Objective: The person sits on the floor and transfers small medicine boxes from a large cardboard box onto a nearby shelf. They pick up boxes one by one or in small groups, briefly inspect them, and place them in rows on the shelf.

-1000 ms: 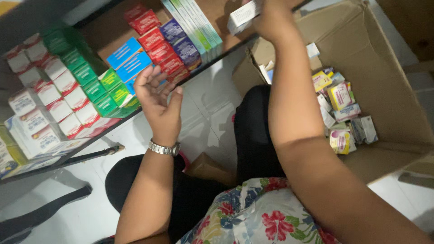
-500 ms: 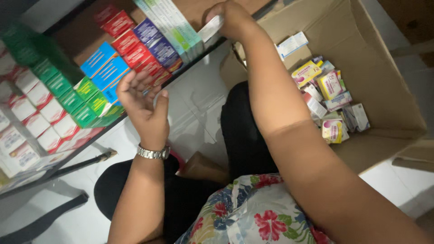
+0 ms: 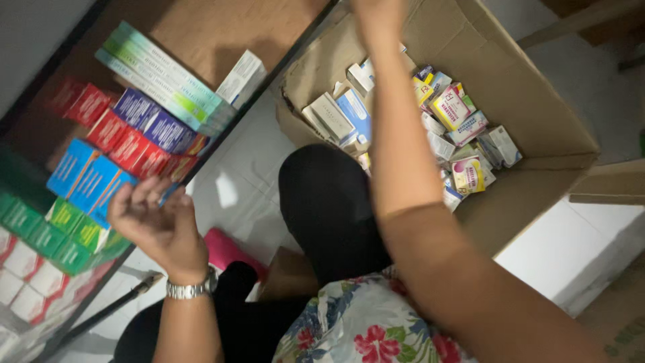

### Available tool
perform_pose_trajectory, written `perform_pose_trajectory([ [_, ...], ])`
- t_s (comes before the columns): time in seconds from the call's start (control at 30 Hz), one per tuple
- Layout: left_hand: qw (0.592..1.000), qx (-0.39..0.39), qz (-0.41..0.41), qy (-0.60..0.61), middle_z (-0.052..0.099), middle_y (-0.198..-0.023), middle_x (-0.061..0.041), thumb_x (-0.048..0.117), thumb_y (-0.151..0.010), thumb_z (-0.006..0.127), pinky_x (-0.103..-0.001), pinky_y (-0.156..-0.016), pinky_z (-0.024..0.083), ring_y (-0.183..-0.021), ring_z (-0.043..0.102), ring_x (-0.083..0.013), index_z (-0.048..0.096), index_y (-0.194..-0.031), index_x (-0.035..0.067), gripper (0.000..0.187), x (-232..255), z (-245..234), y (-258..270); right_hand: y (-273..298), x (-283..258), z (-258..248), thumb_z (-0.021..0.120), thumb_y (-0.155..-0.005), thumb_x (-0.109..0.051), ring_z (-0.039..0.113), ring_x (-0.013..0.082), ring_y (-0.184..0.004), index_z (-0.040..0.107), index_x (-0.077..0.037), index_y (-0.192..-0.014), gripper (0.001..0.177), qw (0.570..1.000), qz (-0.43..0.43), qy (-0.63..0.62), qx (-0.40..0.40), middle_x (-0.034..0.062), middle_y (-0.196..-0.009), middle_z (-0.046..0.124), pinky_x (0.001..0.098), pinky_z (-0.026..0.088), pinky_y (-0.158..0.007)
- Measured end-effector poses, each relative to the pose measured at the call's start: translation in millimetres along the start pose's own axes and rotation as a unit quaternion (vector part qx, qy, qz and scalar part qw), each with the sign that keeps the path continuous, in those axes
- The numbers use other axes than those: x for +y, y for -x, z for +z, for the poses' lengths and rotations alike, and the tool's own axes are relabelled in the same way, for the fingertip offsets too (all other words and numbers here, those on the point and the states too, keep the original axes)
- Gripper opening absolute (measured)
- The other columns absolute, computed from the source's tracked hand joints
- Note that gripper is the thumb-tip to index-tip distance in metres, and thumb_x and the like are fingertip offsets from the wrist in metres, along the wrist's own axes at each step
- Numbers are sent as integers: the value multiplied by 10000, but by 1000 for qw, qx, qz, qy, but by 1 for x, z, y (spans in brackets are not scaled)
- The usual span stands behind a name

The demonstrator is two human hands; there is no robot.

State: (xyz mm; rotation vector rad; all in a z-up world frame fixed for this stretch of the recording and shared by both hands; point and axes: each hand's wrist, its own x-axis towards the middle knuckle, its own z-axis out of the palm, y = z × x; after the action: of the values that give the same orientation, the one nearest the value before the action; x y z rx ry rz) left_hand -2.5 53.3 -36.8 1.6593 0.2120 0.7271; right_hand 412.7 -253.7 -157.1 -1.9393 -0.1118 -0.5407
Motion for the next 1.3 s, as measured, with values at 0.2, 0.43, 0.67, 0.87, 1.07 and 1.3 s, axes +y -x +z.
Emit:
perform_pose_trajectory([
  [0.2,999,-9,-27,-17,525,-1287,-111,-172,-1047,618,-304,-974,510,-1088,548,-160,283,-1521,107,644,0,0,9,74,157,-77,936,-678,-185,610,311,-1264,522,-111,-1431,862,955,232,118,-141,202,-1335,635,427,508,-1053],
  [0.43,994,-24,-13,-105,595,-1227,-168,-172,-955,591,-332,-983,508,-1058,644,-219,296,-1470,95,651,-15,22,9,104,157,-50,1040,-513,-380,271,525,-1453,238,-271,-1608,1362,898,226,300,-230,317,-1633,40,507,349,-1170],
  [0.67,994,7,-38,-105,629,-1181,-170,-184,-927,613,-350,-1009,550,-1062,661,-218,344,-1465,90,661,-33,27,12,75,156,-19,1026,-490,-443,170,532,-1487,174,-324,-1630,1428,872,226,335,-276,330,-1633,-57,615,338,-1121],
  [0.87,995,45,-71,-52,630,-1199,-155,-173,-983,601,-332,-1020,569,-1080,665,-195,327,-1464,83,610,-35,21,7,127,194,-16,977,-556,-461,433,443,-1373,415,-316,-1530,1133,879,302,324,-178,234,-1481,391,478,429,-1172],
  [1.07,997,46,-55,-21,630,-1220,-160,-181,-990,610,-318,-1015,558,-1082,667,-195,336,-1458,82,603,-27,21,10,151,206,-21,900,-712,-478,541,434,-1317,545,-205,-1437,852,886,286,275,-241,280,-1481,387,417,453,-1179],
  [1.3,995,58,-61,-54,643,-1178,-165,-178,-981,610,-320,-988,567,-1049,672,-199,341,-1446,74,593,-30,8,11,154,223,5,972,-572,-495,314,521,-1428,230,-79,-1606,1338,925,272,217,-154,393,-1566,144,435,343,-1161],
])
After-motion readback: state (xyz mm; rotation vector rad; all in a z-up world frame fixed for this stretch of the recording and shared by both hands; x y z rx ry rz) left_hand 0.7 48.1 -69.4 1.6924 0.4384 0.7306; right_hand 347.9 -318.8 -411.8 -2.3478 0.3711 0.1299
